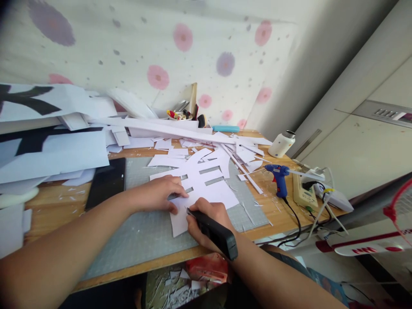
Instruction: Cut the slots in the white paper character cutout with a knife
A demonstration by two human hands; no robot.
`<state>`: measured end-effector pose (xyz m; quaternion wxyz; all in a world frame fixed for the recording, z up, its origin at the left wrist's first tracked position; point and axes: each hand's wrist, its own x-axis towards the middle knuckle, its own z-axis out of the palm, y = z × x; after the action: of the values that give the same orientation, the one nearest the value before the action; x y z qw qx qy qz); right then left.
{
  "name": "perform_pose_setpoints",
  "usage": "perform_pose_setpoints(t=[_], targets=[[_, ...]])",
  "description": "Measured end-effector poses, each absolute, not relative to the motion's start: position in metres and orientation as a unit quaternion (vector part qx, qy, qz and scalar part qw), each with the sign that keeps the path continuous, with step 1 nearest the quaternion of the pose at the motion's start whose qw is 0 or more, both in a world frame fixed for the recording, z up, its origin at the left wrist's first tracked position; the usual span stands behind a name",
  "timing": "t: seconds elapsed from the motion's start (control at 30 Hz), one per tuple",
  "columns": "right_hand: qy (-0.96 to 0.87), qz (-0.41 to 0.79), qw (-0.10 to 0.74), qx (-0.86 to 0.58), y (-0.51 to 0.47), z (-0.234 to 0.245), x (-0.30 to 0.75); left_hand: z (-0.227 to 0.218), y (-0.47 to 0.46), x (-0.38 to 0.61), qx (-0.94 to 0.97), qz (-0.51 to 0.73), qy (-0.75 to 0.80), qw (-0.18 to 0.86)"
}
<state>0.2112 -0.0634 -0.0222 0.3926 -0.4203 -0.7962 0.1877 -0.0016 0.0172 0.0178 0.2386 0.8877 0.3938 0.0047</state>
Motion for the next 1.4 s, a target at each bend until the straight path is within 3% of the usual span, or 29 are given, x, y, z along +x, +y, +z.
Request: perform_pose_setpoints(t=[0.43, 0.87, 1.4], targets=[[-0.789, 0.212, 0.377, -0.436, -0.064, -0.022, 0.212, 0.018, 0.017, -0.002, 0.884, 0.003, 0.398, 0.247], [-0.752, 0.241, 0.436, -0.431, -0.061, -0.016, 0.209, 0.015, 0.018, -0.002, 0.877, 0.002, 0.410, 0.250], [-0.705, 0.315, 0.449, -0.450, -0.038, -0.017, 0.182, 0.009, 0.020, -0.009, 0.875, 0.020, 0.407, 0.261]])
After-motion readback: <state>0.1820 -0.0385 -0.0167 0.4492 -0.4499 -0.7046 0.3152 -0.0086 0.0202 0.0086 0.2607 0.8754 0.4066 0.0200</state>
